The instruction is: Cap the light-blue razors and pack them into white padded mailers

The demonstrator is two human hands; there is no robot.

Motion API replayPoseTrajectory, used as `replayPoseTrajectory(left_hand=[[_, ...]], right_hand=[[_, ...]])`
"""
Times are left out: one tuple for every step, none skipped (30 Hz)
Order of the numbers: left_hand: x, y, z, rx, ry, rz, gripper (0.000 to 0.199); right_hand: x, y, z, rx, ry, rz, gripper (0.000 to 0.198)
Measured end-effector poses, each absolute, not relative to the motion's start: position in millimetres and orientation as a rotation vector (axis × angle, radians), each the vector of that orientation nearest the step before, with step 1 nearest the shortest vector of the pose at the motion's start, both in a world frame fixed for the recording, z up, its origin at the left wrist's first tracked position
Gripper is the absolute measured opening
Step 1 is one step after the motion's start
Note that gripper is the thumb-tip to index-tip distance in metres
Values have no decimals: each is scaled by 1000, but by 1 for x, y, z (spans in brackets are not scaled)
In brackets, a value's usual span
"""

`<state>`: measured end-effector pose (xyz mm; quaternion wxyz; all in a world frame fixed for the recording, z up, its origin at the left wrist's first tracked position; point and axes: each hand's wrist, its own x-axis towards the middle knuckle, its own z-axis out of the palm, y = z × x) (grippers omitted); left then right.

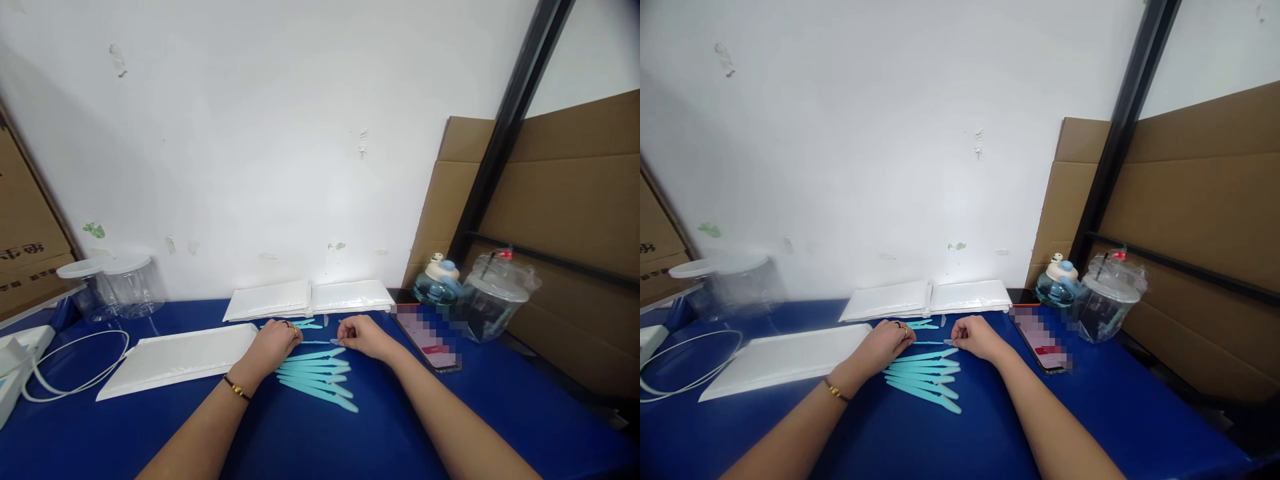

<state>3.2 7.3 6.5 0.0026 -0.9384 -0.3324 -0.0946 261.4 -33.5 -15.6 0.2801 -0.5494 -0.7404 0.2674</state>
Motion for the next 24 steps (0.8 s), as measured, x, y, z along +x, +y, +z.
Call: replayPoseTrajectory(left_hand=[[4,7,7,-2947,-1047,-293,25],[5,7,7,-2954,-1052,-294,25],[5,6,7,-2962,-1060,-298,25],[6,5,7,-2972,-1069,-305,24],[8,4,7,-2985,-1080,-314,24],[9,2,6,-3002,-1089,-323,24],[11,1,6,-3023,-1096,-328,24],[12,-1,5,-3045,-1104,-335,25],[13,-2,4,-3069,-1112,-341,25],[14,-3,3,-3094,-1116,-344,25],[14,-3,3,-3114,-1120,-350,24],[13,-2,2,-3125,-1121,-364,24],[11,-1,2,-3123,-1127,-390,22],[9,1,2,-3105,-1141,-425,20],[6,4,2,-3070,-1167,-464,19],[2,7,2,-3019,-1208,-501,18],[-1,9,2,-2961,-1257,-530,19],[-4,12,2,-2907,-1303,-546,20],[-6,14,1,-2861,-1342,-549,20],[-8,16,0,-2827,-1369,-544,20],[-8,18,-1,-2807,-1387,-534,20],[-9,18,-2,-2798,-1398,-518,19],[-8,19,-3,-2794,-1406,-506,18],[-8,19,-3,-2794,-1416,-494,16]], right_hand=[[259,-34,-15,-1464,-1988,719,5],[257,-35,-14,-1455,-1992,713,5],[254,-35,-13,-1446,-1996,698,5],[252,-36,-13,-1438,-1998,681,5],[249,-37,-13,-1429,-2002,667,5],[246,-38,-12,-1422,-2006,652,6],[244,-38,-13,-1417,-2011,638,6],[241,-39,-13,-1412,-2017,626,6],[240,-40,-13,-1407,-2026,617,7],[239,-40,-13,-1399,-2043,618,7],[240,-40,-13,-1389,-2060,622,8],[243,-40,-12,-1383,-2067,625,9],[247,-40,-11,-1382,-2060,619,11],[252,-39,-10,-1393,-2034,594,12],[259,-37,-8,-1421,-1986,542,14],[267,-36,-7,-1461,-1927,470,16],[275,-33,-6,-1511,-1867,387,18],[281,-31,-6,-1562,-1825,314,19],[287,-29,-7,-1608,-1804,264,20],[291,-26,-8,-1647,-1799,239,20],[293,-25,-10,-1674,-1808,237,20],[293,-23,-12,-1690,-1824,253,20],[292,-22,-14,-1698,-1836,272,19],[290,-21,-16,-1700,-1846,290,18]])
